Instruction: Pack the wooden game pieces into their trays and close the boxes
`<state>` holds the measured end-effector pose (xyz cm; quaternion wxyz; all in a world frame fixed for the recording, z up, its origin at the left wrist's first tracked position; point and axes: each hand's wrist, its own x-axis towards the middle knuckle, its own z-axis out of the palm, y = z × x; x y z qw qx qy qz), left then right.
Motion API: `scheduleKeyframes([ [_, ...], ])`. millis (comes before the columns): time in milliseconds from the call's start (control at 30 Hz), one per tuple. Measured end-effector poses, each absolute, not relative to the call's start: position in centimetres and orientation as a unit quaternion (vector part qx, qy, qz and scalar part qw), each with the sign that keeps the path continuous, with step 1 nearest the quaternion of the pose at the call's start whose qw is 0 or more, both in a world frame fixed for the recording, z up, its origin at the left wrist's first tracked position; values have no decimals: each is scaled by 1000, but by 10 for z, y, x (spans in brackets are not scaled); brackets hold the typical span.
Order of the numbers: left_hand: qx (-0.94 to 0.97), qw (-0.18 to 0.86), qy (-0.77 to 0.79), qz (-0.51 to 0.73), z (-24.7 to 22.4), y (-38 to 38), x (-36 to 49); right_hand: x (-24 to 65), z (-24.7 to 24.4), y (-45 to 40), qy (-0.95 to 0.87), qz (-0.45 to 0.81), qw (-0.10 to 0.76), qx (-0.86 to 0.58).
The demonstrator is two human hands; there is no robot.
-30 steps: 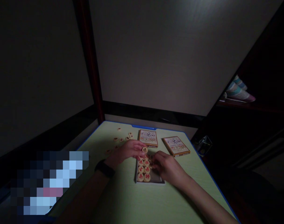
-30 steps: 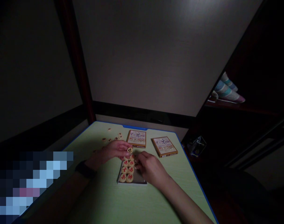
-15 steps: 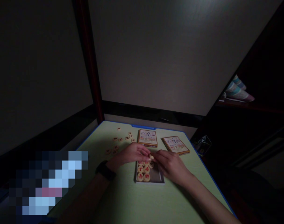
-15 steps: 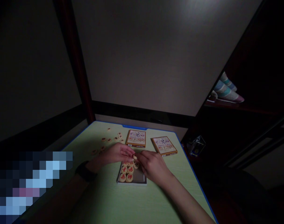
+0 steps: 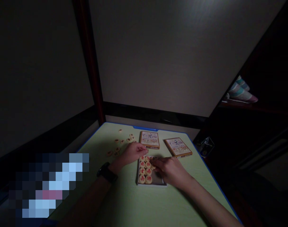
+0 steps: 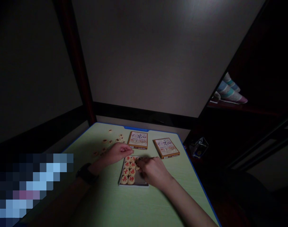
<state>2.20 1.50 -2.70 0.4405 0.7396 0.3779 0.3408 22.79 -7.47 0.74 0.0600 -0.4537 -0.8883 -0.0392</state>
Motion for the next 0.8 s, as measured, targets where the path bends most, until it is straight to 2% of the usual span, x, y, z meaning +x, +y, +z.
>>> scheduleKeyframes([
  [600,694,350,478,408,-22,29,11,231,10,-74,-877,-56,134,-458],
  [700,689,328,496,415,-22,33,7,234,10,-73,-864,-43,187,-466],
  [800,696,299,515,401,-19,33,4,238,5,-70,-833,-57,287,-469],
])
